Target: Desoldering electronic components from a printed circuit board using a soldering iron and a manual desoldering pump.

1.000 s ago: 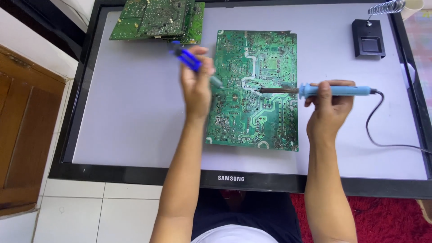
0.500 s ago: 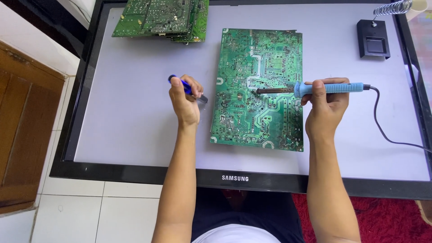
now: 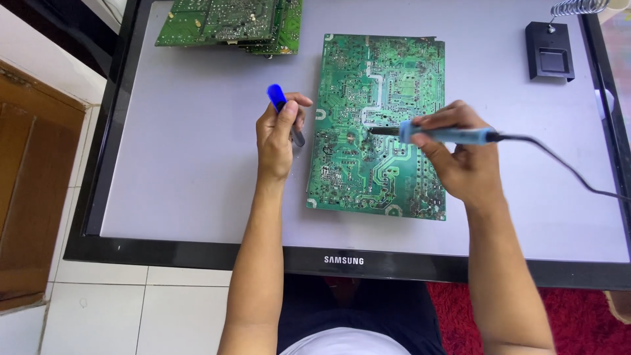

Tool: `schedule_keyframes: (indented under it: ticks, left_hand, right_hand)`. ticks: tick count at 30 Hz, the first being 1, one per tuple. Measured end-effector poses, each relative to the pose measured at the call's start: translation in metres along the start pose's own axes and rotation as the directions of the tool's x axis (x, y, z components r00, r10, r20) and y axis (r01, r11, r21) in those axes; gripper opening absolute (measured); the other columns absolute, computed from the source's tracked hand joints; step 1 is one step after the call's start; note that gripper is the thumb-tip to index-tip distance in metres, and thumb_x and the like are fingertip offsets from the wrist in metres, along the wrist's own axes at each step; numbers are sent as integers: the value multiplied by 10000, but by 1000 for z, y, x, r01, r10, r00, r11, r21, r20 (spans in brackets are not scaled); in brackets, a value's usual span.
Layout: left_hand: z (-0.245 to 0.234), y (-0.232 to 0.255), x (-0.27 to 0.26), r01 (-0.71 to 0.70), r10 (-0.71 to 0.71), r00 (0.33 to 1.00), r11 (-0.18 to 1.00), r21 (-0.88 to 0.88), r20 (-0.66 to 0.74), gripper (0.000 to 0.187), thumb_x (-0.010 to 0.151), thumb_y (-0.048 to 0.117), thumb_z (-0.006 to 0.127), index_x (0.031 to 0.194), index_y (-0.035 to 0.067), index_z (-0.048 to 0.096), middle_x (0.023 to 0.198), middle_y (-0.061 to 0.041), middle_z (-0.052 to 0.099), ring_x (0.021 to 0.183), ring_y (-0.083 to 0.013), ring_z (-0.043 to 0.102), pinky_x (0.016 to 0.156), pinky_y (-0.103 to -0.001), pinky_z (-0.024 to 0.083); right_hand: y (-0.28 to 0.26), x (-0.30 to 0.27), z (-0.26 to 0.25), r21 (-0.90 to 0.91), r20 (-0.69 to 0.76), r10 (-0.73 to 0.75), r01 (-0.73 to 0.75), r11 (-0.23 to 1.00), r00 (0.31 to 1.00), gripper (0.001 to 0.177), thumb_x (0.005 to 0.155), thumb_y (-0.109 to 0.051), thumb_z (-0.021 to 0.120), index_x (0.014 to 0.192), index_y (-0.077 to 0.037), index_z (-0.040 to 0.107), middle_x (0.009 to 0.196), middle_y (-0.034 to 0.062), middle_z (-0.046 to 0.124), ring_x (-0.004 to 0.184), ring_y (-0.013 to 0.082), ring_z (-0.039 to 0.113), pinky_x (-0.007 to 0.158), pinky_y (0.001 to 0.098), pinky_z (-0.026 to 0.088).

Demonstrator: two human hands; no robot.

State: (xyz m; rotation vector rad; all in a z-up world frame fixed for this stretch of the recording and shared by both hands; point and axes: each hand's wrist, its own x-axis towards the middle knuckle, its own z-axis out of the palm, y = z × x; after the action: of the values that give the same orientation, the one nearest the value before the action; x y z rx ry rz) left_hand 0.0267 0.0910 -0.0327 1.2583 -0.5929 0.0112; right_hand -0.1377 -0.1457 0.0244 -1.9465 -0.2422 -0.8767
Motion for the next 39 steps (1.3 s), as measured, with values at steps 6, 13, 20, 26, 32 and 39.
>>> schedule_keyframes:
  ticks: [6, 13, 20, 26, 32, 39]
  left_hand:
    - [0, 8, -1, 30, -30, 1000, 1000, 0, 5, 281, 1137, 287, 524, 1121, 82, 716, 752, -7, 496, 748, -82, 450, 708, -227, 408]
    - [-5, 0, -8, 48, -51, 999, 993, -109, -18, 287, 1094, 318, 549, 1035, 74, 689, 965, -20, 625, 803, -126, 496, 780, -269, 408]
    - [3, 6, -7, 45, -46, 998, 999, -5, -36, 304, 1092, 348, 516, 1015, 100, 675, 957, -20, 629, 851, -134, 563, 850, -284, 453]
    - [2, 4, -10, 84, -89, 995, 993, -87, -50, 313, 1092, 391, 520, 992, 112, 618, 785, -10, 502, 753, -138, 512, 751, -296, 458]
    - [2, 10, -7, 59, -76, 990, 987, -147, -116, 311, 1091, 402, 519, 979, 115, 565, 779, -20, 488, 721, -128, 484, 711, -286, 413]
    - [25, 47, 13, -21, 17, 1000, 971, -237, -22, 325, 1123, 416, 494, 1103, 110, 599, 839, -4, 485, 756, -109, 479, 727, -265, 411]
  right_hand:
    - [-1, 37, -4, -42, 148, -25, 31, 999, 989, 180, 972, 61, 862, 1072, 83, 713, 891, 225, 688, 716, 295, 643, 687, 386, 493]
    - [17, 38, -1, 139, -174, 437, -417, 898, 883, 272, 1153, -166, 731, 1114, -82, 475, 949, 94, 624, 731, 179, 641, 578, 253, 509]
    - [-7, 32, 10, -15, -223, 395, -408, 913, 891, 237, 1146, -161, 722, 1120, -70, 505, 907, 102, 673, 761, 185, 692, 623, 287, 569]
    - [10, 19, 15, -19, -402, 374, -416, 909, 836, 203, 1131, -149, 712, 1133, -79, 521, 1001, 80, 625, 889, 190, 682, 793, 317, 610]
    - [33, -2, 15, 225, -539, 523, -486, 845, 660, 245, 1121, -157, 708, 1049, -112, 477, 799, 30, 532, 602, 113, 521, 546, 271, 462]
    - [26, -2, 7, 318, -472, 610, -522, 791, 636, 247, 1103, -198, 720, 1049, -134, 487, 861, 22, 576, 630, 108, 537, 567, 246, 433]
